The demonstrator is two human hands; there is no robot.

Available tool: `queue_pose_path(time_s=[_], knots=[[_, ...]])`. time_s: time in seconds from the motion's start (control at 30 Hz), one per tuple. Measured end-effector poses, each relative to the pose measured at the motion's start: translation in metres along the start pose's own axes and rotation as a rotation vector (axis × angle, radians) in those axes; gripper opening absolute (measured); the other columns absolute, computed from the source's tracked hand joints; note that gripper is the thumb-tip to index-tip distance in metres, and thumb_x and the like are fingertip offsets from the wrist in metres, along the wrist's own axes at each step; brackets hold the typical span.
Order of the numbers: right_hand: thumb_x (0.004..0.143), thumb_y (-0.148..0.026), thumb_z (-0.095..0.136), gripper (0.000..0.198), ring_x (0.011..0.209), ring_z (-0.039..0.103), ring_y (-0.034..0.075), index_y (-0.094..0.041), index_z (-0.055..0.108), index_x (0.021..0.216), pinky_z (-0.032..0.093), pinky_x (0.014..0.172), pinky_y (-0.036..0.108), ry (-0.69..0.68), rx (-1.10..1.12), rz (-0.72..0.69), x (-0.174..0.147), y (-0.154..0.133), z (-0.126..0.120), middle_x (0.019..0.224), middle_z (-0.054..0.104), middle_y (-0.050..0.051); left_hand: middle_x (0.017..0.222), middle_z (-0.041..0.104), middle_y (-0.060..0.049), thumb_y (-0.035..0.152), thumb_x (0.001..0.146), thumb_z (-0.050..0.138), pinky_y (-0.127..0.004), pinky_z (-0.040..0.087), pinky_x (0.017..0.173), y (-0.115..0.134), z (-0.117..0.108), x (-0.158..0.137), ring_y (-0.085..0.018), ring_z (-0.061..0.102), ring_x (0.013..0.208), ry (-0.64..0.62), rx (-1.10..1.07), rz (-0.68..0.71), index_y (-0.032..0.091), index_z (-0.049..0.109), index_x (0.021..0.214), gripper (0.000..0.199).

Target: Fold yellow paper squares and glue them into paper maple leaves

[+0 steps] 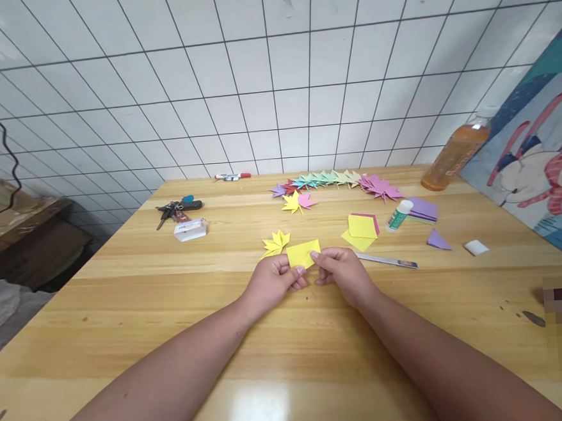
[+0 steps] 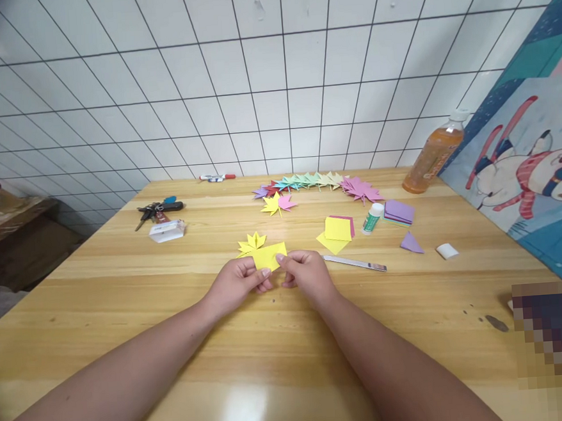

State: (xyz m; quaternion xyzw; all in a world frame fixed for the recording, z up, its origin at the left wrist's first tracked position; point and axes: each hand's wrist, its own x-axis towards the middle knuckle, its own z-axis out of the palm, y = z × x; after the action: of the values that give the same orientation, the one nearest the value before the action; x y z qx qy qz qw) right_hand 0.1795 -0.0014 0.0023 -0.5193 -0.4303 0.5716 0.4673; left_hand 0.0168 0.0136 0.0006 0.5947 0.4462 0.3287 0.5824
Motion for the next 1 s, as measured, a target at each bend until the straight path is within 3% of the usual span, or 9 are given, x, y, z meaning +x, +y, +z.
queue_pose_path(time_s=[0.13, 0.23, 0.27, 0.33, 0.4, 0.5, 0.63, 0.83, 1.0], knots=[[0.067, -0.051, 0.063, 0.038, 0.045, 0.048, 0.011, -0.017, 0.054, 0.053, 0.051, 0.05, 0.028, -0.008, -0.126, -0.03, 0.0, -0.001, -0.001, 0.046, 0.047, -0.003, 0.058, 0.065, -0.003, 0.038, 0.069, 0.066, -0.024, 0.047, 0.054, 0.0, -0.001, -0.001, -0.012, 0.058, 0.051, 0.006, 0.02, -0.006, 0.013, 0.063, 0.072, 0.026], [0.07, -0.041, 0.062, 0.023, 0.07, 0.06, 0.017, -0.019, 0.064, 0.075, 0.051, 0.062, 0.03, 0.034, -0.283, -0.187, -0.002, -0.004, -0.003, 0.074, 0.064, 0.004, 0.057, 0.064, -0.003, 0.038, 0.071, 0.064, -0.023, 0.045, 0.052, 0.0, -0.002, -0.003, -0.012, 0.057, 0.05, -0.03, 0.06, -0.004, 0.013, 0.063, 0.073, 0.025], [0.069, -0.036, 0.064, 0.026, 0.084, 0.06, 0.019, -0.021, 0.064, 0.09, 0.05, 0.07, 0.031, 0.038, -0.334, -0.278, -0.003, -0.005, -0.004, 0.091, 0.065, 0.005, 0.057, 0.064, -0.003, 0.038, 0.072, 0.063, -0.022, 0.044, 0.051, -0.001, -0.002, -0.004, -0.012, 0.057, 0.05, -0.059, 0.095, 0.012, 0.013, 0.064, 0.072, 0.025], [0.065, -0.026, 0.068, 0.055, 0.1, 0.056, 0.02, -0.027, 0.053, 0.117, 0.046, 0.082, 0.033, -0.004, -0.426, -0.412, -0.005, -0.007, -0.005, 0.109, 0.061, 0.004, 0.057, 0.064, -0.003, 0.041, 0.073, 0.061, -0.021, 0.04, 0.048, -0.002, -0.002, -0.005, -0.012, 0.055, 0.049, -0.113, 0.186, 0.064, 0.014, 0.064, 0.067, 0.028], [0.064, -0.022, 0.068, 0.066, 0.088, 0.06, 0.018, -0.029, 0.046, 0.125, 0.045, 0.08, 0.033, -0.06, -0.515, -0.399, -0.007, -0.009, -0.007, 0.098, 0.064, 0.002, 0.056, 0.064, -0.003, 0.043, 0.074, 0.06, -0.021, 0.038, 0.047, -0.004, -0.002, -0.006, -0.011, 0.054, 0.048, -0.116, 0.253, 0.105, 0.015, 0.062, 0.06, 0.032], [0.066, -0.025, 0.067, 0.047, 0.069, 0.06, 0.015, -0.027, 0.055, 0.111, 0.046, 0.069, 0.03, -0.018, -0.532, -0.299, -0.006, -0.011, -0.008, 0.081, 0.064, -0.001, 0.058, 0.065, -0.002, 0.043, 0.073, 0.062, -0.021, 0.041, 0.051, -0.004, -0.003, -0.005, -0.012, 0.056, 0.052, -0.052, 0.151, 0.072, 0.015, 0.059, 0.062, 0.03], [0.066, -0.029, 0.068, 0.022, 0.08, 0.061, 0.017, -0.019, 0.058, 0.083, 0.046, 0.072, 0.028, -0.094, -0.31, -0.21, -0.002, -0.012, -0.013, 0.085, 0.067, 0.001, 0.065, 0.068, -0.005, 0.041, 0.067, 0.069, -0.023, 0.045, 0.055, -0.001, -0.004, -0.001, -0.011, 0.058, 0.055, -0.02, -0.085, -0.051, 0.013, 0.061, 0.073, 0.03], [0.064, -0.034, 0.071, 0.027, 0.083, 0.061, 0.018, -0.018, 0.058, 0.081, 0.045, 0.076, 0.029, -0.051, -0.201, -0.2, 0.0, -0.009, -0.011, 0.086, 0.067, 0.002, 0.072, 0.07, -0.009, 0.042, 0.067, 0.07, -0.022, 0.044, 0.052, 0.002, -0.005, 0.0, -0.013, 0.062, 0.059, 0.046, -0.134, -0.098, 0.011, 0.063, 0.076, 0.033], [0.067, -0.035, 0.068, 0.026, 0.084, 0.061, 0.018, -0.019, 0.058, 0.084, 0.045, 0.076, 0.03, 0.045, -0.212, -0.248, 0.0, -0.004, -0.005, 0.088, 0.067, 0.003, 0.088, 0.071, -0.011, 0.046, 0.069, 0.067, -0.023, 0.045, 0.055, 0.003, -0.007, -0.001, -0.02, 0.066, 0.078, -0.011, -0.127, -0.061, 0.013, 0.064, 0.082, 0.035]])
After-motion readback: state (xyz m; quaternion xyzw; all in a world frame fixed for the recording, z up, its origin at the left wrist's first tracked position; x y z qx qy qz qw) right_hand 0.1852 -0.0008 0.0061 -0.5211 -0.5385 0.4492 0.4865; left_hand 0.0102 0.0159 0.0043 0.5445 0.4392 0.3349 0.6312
